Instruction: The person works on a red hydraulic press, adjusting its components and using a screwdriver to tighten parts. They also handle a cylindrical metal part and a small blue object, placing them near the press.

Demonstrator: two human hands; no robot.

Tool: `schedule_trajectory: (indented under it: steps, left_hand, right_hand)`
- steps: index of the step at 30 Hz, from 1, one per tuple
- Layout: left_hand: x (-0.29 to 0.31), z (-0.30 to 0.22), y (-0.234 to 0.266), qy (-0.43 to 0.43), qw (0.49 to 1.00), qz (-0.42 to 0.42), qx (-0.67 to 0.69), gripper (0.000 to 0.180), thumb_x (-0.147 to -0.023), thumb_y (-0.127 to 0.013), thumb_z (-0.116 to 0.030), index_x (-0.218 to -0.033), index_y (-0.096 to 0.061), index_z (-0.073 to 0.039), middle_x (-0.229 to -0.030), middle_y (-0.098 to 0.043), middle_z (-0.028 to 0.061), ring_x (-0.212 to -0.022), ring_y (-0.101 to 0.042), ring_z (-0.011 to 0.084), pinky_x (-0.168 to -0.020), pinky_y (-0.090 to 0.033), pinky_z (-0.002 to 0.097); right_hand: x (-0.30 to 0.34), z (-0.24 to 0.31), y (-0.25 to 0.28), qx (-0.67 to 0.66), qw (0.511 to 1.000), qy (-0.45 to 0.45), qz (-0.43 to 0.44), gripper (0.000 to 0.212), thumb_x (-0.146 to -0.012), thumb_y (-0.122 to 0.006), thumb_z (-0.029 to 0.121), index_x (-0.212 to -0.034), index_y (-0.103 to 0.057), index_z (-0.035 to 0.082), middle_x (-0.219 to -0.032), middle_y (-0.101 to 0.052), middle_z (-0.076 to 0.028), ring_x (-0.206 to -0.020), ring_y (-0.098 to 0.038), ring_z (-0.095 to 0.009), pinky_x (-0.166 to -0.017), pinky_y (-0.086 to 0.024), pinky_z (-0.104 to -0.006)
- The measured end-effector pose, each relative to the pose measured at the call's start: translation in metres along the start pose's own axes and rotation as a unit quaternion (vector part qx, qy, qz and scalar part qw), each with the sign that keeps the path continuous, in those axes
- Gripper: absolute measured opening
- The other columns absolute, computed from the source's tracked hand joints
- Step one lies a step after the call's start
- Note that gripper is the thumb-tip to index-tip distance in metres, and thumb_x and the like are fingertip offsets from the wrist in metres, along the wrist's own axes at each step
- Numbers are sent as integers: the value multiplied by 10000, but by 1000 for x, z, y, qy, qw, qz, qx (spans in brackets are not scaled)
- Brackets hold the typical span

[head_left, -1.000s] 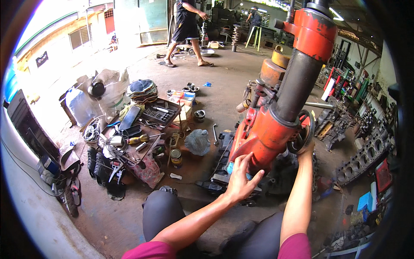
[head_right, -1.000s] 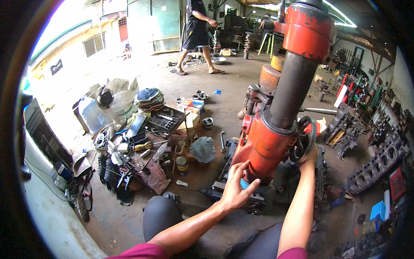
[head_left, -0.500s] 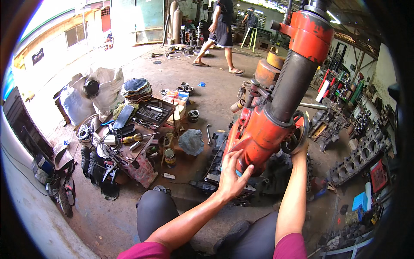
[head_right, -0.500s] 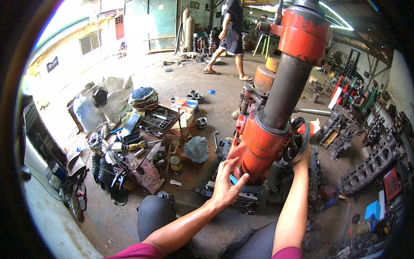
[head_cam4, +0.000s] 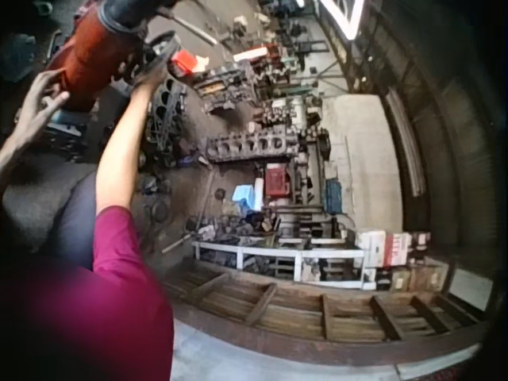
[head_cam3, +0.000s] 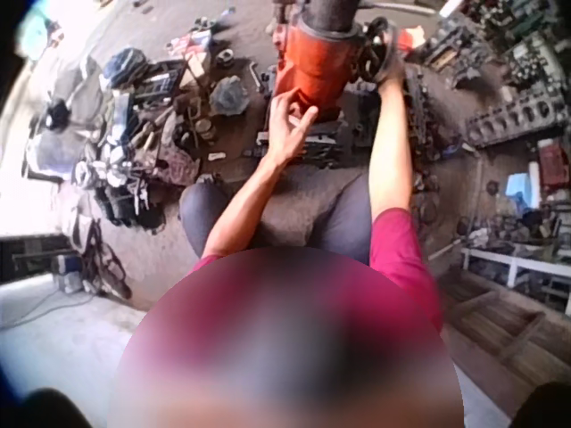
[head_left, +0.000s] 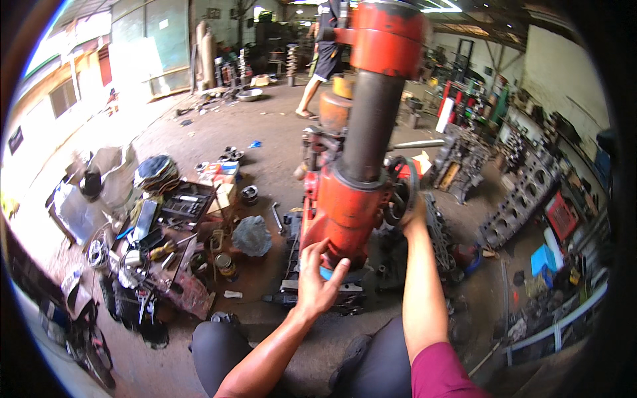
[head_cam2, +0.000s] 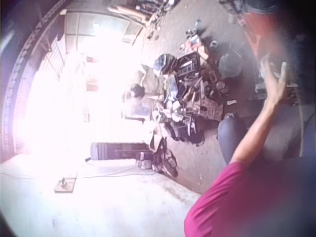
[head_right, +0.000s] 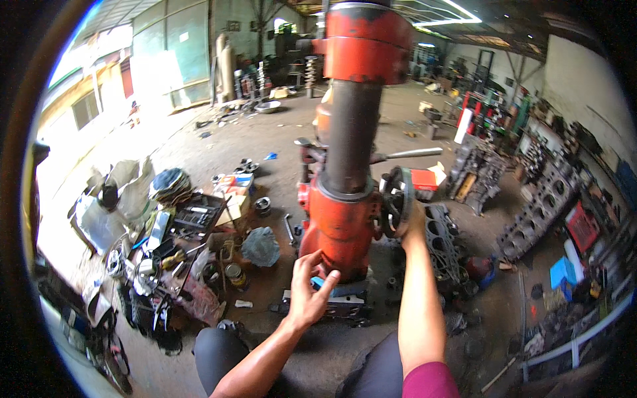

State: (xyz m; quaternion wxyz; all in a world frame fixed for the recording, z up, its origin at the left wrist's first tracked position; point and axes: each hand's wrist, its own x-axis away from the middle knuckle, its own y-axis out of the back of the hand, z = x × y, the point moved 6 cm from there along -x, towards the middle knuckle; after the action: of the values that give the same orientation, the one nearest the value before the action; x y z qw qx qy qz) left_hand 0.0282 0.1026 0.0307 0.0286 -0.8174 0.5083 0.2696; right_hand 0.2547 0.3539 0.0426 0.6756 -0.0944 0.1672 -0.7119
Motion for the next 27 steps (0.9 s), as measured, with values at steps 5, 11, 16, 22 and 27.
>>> schedule_trajectory:
  steps: [5,11,16,22,27]
  left_hand:
    - [-2,4,-1,12,999,6,51,567,-918,-776,-216,-1383,-560,25,-1307,-560,188,-1214,-588,303,-1015,-513,419]
    - [-1,9,-1,23,998,16,56,555,-934,-767,-216,-1394,-556,11,-1329,-548,168,-1232,-583,289,-1033,-507,422]
    - [-1,12,-2,38,997,23,58,547,-941,-762,-216,-1398,-559,5,-1339,-551,159,-1244,-579,283,-1037,-500,419]
    - [-1,13,-2,34,997,26,62,566,-939,-766,-223,-1417,-555,-5,-1348,-548,161,-1241,-579,279,-1041,-498,418]
    - [-1,9,-1,19,998,22,50,575,-936,-767,-229,-1420,-552,-4,-1342,-551,162,-1240,-581,283,-1033,-507,424]
  right_hand:
    - [1,2,-1,-20,999,25,5,410,-1025,-535,434,-935,-706,73,-810,-671,-28,-686,-635,-156,-658,-495,-341]
    - [16,17,-14,18,998,59,28,467,-1052,-511,461,-974,-719,50,-849,-689,-30,-735,-635,-132,-692,-497,-312]
    - [14,16,-12,20,999,42,14,481,-1063,-498,430,-1076,-741,15,-929,-709,-67,-821,-637,-165,-793,-500,-324]
    - [7,11,-10,34,998,46,13,509,-1056,-498,454,-1058,-736,5,-922,-708,-72,-830,-633,-161,-795,-496,-323]
    - [8,10,-10,28,999,37,14,491,-1043,-518,467,-1012,-720,20,-897,-699,-48,-792,-634,-146,-753,-506,-317]
